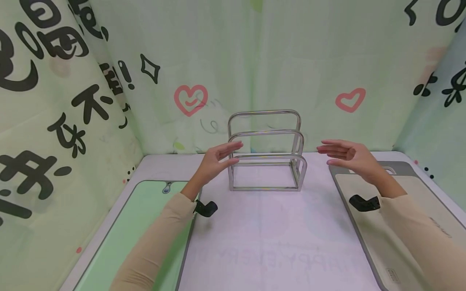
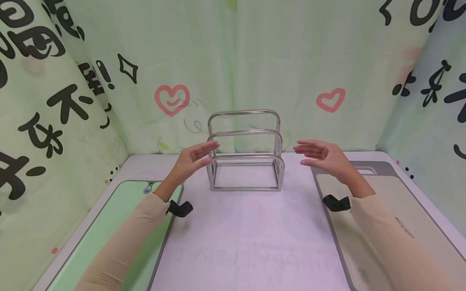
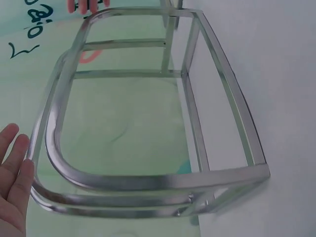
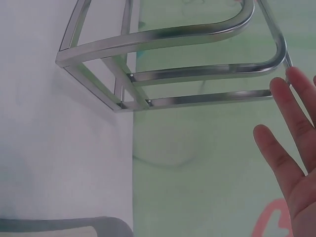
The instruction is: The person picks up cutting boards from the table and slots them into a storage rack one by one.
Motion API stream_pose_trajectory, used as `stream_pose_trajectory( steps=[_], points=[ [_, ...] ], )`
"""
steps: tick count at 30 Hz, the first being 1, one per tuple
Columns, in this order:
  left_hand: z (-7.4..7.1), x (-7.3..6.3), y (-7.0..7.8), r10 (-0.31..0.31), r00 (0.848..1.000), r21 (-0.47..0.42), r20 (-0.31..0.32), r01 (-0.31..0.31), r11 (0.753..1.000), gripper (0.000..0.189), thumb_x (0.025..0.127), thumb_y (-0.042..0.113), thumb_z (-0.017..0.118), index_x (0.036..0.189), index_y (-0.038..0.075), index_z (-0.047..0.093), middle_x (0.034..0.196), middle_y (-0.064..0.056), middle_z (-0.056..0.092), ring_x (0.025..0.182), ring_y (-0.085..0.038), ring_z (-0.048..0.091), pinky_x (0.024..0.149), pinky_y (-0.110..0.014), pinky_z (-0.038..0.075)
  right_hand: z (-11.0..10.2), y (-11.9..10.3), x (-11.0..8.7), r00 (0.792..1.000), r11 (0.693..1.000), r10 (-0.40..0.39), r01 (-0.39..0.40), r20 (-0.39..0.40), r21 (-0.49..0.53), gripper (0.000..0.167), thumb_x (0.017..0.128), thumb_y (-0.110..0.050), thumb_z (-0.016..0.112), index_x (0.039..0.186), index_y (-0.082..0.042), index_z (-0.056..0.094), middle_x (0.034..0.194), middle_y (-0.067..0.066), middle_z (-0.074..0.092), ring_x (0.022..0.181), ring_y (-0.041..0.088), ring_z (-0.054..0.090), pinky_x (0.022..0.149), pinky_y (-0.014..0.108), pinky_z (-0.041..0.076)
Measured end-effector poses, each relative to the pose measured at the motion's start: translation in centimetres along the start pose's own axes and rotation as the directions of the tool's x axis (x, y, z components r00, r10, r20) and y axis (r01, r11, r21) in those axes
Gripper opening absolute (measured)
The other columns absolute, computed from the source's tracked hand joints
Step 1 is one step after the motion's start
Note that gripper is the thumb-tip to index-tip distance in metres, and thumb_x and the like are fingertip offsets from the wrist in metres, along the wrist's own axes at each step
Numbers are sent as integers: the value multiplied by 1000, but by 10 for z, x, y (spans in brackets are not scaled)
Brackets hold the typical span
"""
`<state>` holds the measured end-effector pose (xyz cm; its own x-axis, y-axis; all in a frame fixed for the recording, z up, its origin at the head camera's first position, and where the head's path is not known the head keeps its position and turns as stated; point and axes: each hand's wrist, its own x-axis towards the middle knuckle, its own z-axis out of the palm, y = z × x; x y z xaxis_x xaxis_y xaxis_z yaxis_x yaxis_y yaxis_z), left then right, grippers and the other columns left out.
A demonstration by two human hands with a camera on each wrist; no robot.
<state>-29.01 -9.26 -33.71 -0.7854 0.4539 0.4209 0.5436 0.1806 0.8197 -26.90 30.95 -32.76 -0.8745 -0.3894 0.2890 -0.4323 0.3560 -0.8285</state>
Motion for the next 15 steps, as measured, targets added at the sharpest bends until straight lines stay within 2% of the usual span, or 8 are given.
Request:
stream_pose_trajectory(
  steps=[7,10,15],
  points=[
    [19,3,14,49,997,-7,56,-49,999,48,88,6,64,134,5,51,135,-12,56,129,-20,49,110,-32,38,-5,-8,-11,999,997,13,-16,-44,-74,53,85,2,63,135,-4,47,113,-24,63,103,-9,59,81,7,49],
    [29,4,17,65,995,15,77,-66,998,49,87,7,66,133,5,52,134,-11,56,128,-19,50,109,-32,38,-9,-8,-16,998,995,10,-16,-56,-99,53,85,3,64,135,-5,48,113,-24,63,102,-10,60,80,7,49],
    [49,6,19,91,988,80,128,-102,992,49,85,10,68,132,6,54,133,-9,58,125,-18,54,107,-24,40,-16,-7,-26,997,991,10,-20,-70,-131,54,85,5,63,135,-7,48,112,-24,63,101,-10,60,77,6,49]
  ],
)
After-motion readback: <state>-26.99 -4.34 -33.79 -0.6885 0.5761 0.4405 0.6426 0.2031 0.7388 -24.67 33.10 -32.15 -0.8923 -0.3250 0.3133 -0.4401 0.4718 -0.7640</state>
